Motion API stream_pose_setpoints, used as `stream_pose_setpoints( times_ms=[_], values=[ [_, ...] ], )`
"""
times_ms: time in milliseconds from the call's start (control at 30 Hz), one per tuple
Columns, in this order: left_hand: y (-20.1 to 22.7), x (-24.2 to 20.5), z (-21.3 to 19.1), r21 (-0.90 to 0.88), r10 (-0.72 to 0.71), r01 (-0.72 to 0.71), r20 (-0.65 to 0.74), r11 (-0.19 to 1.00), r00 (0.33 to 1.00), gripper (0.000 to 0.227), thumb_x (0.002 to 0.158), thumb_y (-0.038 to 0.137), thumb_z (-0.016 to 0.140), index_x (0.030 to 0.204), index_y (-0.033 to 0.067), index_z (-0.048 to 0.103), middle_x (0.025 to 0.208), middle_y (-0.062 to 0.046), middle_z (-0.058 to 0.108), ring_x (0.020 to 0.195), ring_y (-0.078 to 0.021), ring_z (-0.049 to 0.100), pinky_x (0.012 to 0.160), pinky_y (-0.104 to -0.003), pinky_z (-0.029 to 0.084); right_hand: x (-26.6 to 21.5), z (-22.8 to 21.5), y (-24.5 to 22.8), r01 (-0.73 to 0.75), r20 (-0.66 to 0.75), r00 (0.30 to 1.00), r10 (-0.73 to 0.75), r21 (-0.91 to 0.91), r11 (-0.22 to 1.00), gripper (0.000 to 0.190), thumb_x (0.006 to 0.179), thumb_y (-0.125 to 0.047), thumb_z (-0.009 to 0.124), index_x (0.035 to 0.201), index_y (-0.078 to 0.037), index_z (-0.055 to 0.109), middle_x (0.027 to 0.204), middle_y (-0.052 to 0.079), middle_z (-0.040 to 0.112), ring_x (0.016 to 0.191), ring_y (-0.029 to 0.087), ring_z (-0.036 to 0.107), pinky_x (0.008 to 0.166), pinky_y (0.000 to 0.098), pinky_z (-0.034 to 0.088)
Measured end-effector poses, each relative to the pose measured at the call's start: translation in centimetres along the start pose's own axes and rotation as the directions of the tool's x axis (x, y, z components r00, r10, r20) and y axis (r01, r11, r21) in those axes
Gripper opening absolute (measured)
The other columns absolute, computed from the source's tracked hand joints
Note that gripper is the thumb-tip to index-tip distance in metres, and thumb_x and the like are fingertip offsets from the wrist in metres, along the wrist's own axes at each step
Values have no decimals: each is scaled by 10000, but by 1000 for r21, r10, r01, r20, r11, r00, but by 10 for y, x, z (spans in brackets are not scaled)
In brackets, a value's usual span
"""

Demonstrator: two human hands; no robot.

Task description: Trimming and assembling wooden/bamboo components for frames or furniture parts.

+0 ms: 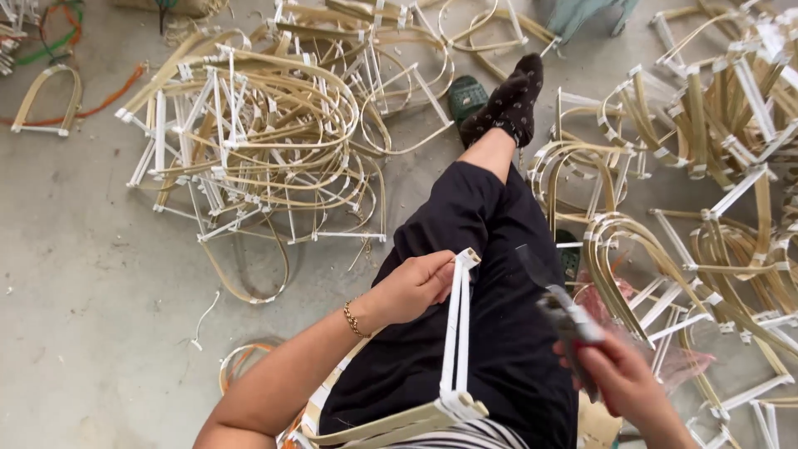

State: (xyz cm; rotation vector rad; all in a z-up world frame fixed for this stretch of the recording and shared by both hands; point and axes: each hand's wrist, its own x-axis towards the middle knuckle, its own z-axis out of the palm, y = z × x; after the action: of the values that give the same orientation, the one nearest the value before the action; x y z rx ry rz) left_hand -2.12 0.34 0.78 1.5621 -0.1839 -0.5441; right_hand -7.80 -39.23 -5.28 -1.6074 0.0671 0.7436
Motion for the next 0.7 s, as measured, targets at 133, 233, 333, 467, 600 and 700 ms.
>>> stream_pose_setpoints(
  times_ms=[133, 233, 333, 467, 600, 700],
  values=[
    [32, -11, 11, 175, 34, -32, -12, 984, 999, 291, 1110, 248, 455, 935, 35, 548, 646, 3, 539, 589, -105, 499, 593, -277, 460, -17, 20, -16, -53, 153, 988, -28, 501, 864, 530, 820, -123, 688, 1307, 67, 601, 883, 165, 696, 731, 226, 668, 613, 357, 527],
    [48, -13, 16, 267, 21, -11, -34, 964, 999, 295, 1083, 252, 495, 910, 20, 552, 624, -42, 562, 544, -152, 546, 561, -313, 466, -26, 33, -45, 112, 209, 967, -143, 150, 982, 396, 804, -58, 751, 1175, 31, 644, 804, 95, 657, 725, 177, 639, 629, 316, 517],
    [48, -13, 20, 257, -1, 5, -14, 966, 1000, 306, 1102, 249, 475, 909, 23, 549, 628, -66, 556, 552, -176, 539, 573, -318, 470, -27, 23, -37, 217, 74, 975, -211, -81, 973, 283, 846, -63, 762, 1096, -4, 642, 819, 63, 629, 712, 166, 610, 558, 301, 472],
    [51, -12, 27, 287, 93, -93, 16, 953, 996, 252, 1080, 232, 490, 978, 20, 581, 679, -103, 605, 595, -223, 592, 583, -339, 480, -14, 54, -58, 220, -9, 975, -222, -83, 972, 207, 873, -108, 718, 1051, -45, 635, 781, 28, 629, 650, 109, 573, 531, 255, 442],
    [44, -14, 26, 306, 120, -118, 10, 945, 993, 262, 1089, 228, 500, 973, 4, 571, 690, -142, 578, 598, -304, 564, 606, -364, 487, -10, 64, -76, 279, 116, 958, -263, -147, 949, 208, 845, -131, 731, 1024, -68, 647, 771, 8, 653, 638, 86, 586, 585, 239, 496],
    [51, -15, 22, 306, -27, 24, 3, 952, 1000, 287, 1080, 243, 502, 934, 7, 576, 647, -134, 591, 559, -299, 593, 577, -372, 478, -14, 42, -24, 142, -14, 990, -143, 272, 952, 228, 885, -96, 708, 1092, -38, 632, 754, 60, 630, 605, 139, 558, 512, 283, 442]
  ],
)
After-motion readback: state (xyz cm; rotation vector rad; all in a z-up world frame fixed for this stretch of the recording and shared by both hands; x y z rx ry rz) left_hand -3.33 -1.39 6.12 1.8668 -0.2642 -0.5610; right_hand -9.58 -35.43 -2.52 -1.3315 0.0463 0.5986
